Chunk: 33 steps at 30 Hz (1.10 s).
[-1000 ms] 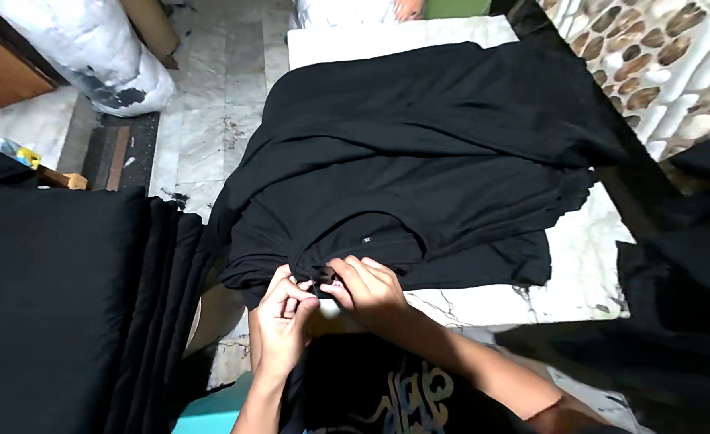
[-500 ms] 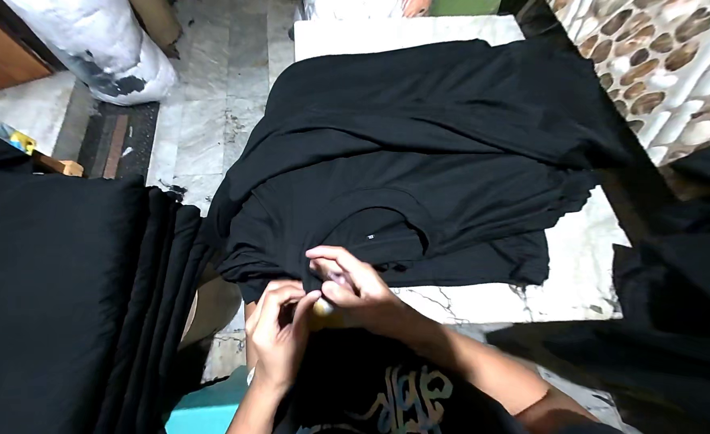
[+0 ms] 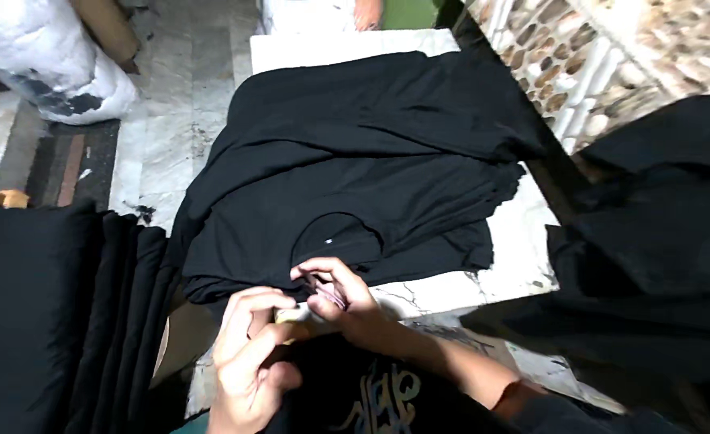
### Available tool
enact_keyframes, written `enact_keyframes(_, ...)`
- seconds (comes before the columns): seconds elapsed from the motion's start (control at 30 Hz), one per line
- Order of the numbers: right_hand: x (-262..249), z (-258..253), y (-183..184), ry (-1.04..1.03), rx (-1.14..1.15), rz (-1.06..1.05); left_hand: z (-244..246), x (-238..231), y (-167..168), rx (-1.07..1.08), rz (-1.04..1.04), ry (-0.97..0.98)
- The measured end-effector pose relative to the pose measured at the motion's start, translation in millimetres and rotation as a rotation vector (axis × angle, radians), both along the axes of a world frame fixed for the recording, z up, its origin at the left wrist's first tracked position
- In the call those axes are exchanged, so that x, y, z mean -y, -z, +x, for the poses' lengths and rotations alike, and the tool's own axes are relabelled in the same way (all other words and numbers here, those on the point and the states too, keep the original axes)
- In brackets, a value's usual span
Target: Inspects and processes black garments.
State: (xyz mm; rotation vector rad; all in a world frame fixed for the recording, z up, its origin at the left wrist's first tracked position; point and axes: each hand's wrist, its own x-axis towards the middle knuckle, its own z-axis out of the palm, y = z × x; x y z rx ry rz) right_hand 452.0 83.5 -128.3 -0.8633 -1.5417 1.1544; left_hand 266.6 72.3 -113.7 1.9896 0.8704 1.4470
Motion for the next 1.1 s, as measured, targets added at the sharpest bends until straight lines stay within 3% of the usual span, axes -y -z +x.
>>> enact_keyframes(0.13,4.7,34.4,1.8,0.482,-0.095,0.032,69.4,-38.2,5.5,-0.346,0.05,-0.153)
enact_keyframes(0.2,7.3,62.8,4.1,0.619,-0.146,0.088,110.4,-54.7,14.1,-0.513,-0.16,0.128)
enact_keyframes(0.3,15.2,100.4,6.1,0.762,-0.135,0.135,146.9,-61.2,19.2,-0.234,-0.134,0.355)
enact_keyframes(0.37,23.6,115.2,9.8,0.838,-0.078,0.12,148.1,-66.8,11.1,-0.077,-0.173,0.377)
enact_keyframes(0.47,28.6,120.4,15.7,0.866,-0.009,0.032,149.0,-81.8,10.7,-0.058,-0.225,0.413)
enact_keyframes(0.53,27.4,117.6,18.1,0.832,0.086,0.016,154.1,-83.4,17.2,0.013,-0.224,0.33)
enact_keyframes(0.73,26.5,111.6,27.0,0.822,0.485,0.299,125.8,-72.3,16.8,0.295,-0.36,0.527)
enact_keyframes(0.97,20.2,102.5,20.9,0.843,0.786,0.562,117.7,-68.2,16.6,0.299,-0.348,0.657)
enact_keyframes(1.1,9.2,98.7,10.9,0.919,0.806,0.546,115.6,-68.8,16.8,0.306,-0.336,0.681)
